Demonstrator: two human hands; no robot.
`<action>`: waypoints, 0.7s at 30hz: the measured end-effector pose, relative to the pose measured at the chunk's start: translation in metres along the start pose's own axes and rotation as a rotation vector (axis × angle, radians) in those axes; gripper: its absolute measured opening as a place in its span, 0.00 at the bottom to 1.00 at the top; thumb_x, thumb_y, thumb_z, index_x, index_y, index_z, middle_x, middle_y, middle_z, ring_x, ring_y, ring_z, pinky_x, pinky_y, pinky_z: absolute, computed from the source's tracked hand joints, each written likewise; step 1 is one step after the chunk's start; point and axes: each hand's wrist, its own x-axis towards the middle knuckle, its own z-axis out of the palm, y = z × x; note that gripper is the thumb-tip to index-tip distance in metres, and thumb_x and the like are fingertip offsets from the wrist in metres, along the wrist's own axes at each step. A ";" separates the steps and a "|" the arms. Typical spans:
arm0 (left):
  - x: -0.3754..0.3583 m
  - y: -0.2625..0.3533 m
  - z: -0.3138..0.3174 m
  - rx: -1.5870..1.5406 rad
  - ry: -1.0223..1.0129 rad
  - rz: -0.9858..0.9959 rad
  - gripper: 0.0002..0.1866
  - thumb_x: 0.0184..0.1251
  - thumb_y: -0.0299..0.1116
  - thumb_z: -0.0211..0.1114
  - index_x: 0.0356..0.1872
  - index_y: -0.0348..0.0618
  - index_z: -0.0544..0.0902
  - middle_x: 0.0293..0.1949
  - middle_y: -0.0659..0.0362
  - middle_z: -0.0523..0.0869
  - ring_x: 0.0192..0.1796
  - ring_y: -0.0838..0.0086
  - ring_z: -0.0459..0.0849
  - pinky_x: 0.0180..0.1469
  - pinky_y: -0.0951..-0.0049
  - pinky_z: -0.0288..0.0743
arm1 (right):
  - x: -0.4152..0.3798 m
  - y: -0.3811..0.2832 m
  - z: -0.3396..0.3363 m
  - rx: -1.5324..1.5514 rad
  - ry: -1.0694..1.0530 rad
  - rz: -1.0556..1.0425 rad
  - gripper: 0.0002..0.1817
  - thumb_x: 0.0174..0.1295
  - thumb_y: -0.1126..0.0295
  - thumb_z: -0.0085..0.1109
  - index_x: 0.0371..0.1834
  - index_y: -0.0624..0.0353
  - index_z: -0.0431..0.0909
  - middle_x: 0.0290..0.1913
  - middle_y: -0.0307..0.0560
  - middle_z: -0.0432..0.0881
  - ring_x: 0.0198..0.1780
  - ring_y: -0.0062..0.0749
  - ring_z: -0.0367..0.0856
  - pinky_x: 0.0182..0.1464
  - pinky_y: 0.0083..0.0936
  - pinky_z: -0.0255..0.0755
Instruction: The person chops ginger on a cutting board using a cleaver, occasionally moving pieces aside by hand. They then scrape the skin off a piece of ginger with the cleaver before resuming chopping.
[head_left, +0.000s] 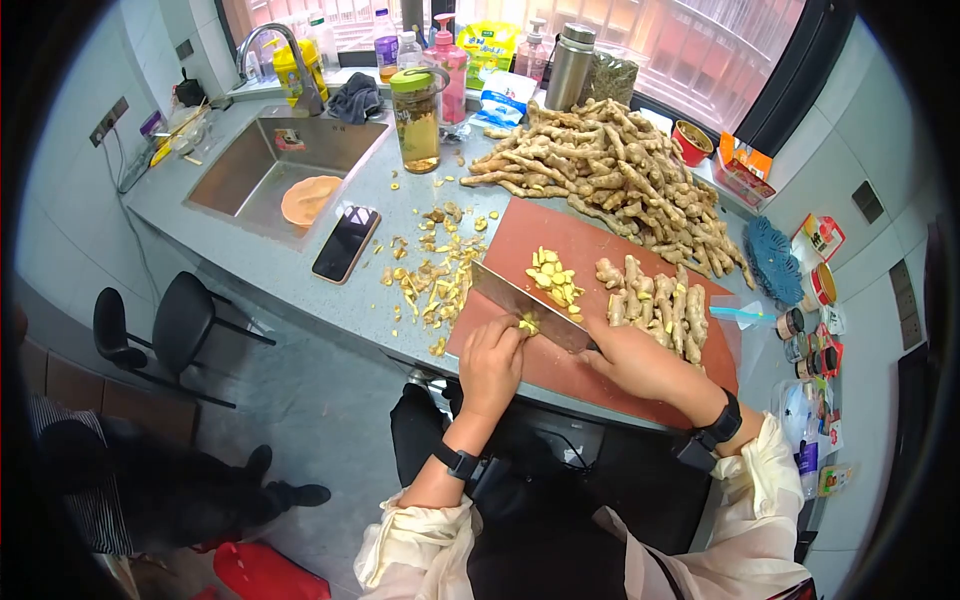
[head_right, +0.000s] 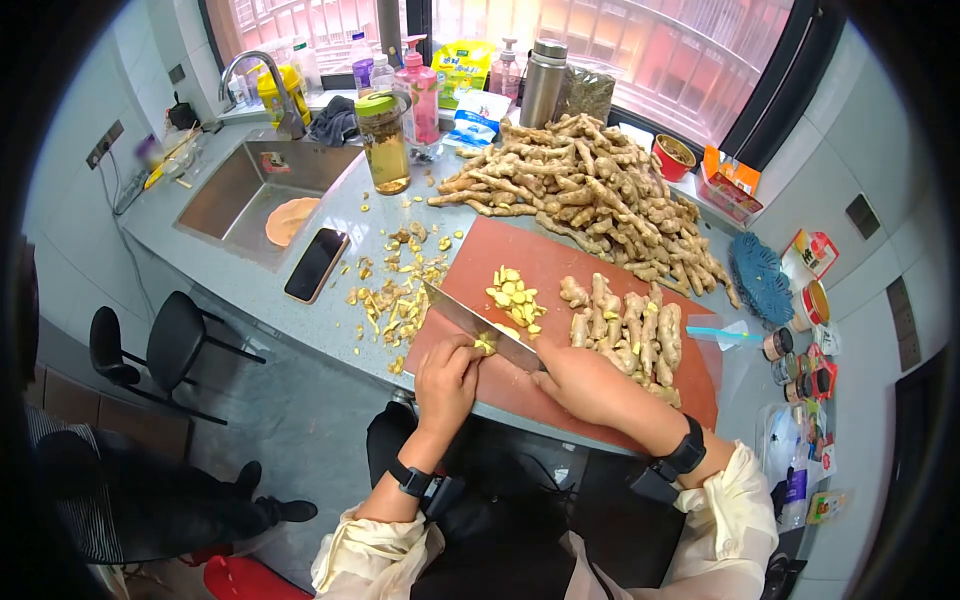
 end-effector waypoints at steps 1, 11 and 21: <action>0.001 0.000 0.001 -0.002 0.000 0.002 0.06 0.60 0.24 0.71 0.37 0.43 0.85 0.46 0.59 0.87 0.46 0.58 0.85 0.52 0.59 0.77 | 0.006 0.002 0.006 0.005 0.066 -0.055 0.17 0.73 0.62 0.58 0.53 0.65 0.69 0.39 0.70 0.84 0.45 0.69 0.84 0.48 0.56 0.76; 0.000 0.000 0.001 0.006 0.038 0.014 0.06 0.60 0.25 0.72 0.38 0.45 0.86 0.44 0.59 0.87 0.47 0.59 0.85 0.51 0.59 0.77 | 0.015 0.005 0.023 0.027 0.116 -0.094 0.18 0.74 0.63 0.59 0.54 0.66 0.69 0.39 0.70 0.84 0.44 0.69 0.83 0.46 0.56 0.75; -0.001 0.000 0.002 0.002 0.048 0.013 0.06 0.61 0.25 0.72 0.37 0.44 0.86 0.45 0.59 0.87 0.47 0.58 0.85 0.52 0.59 0.77 | 0.034 -0.008 0.033 0.022 0.193 -0.104 0.18 0.73 0.62 0.59 0.52 0.65 0.68 0.39 0.71 0.84 0.43 0.69 0.84 0.47 0.57 0.75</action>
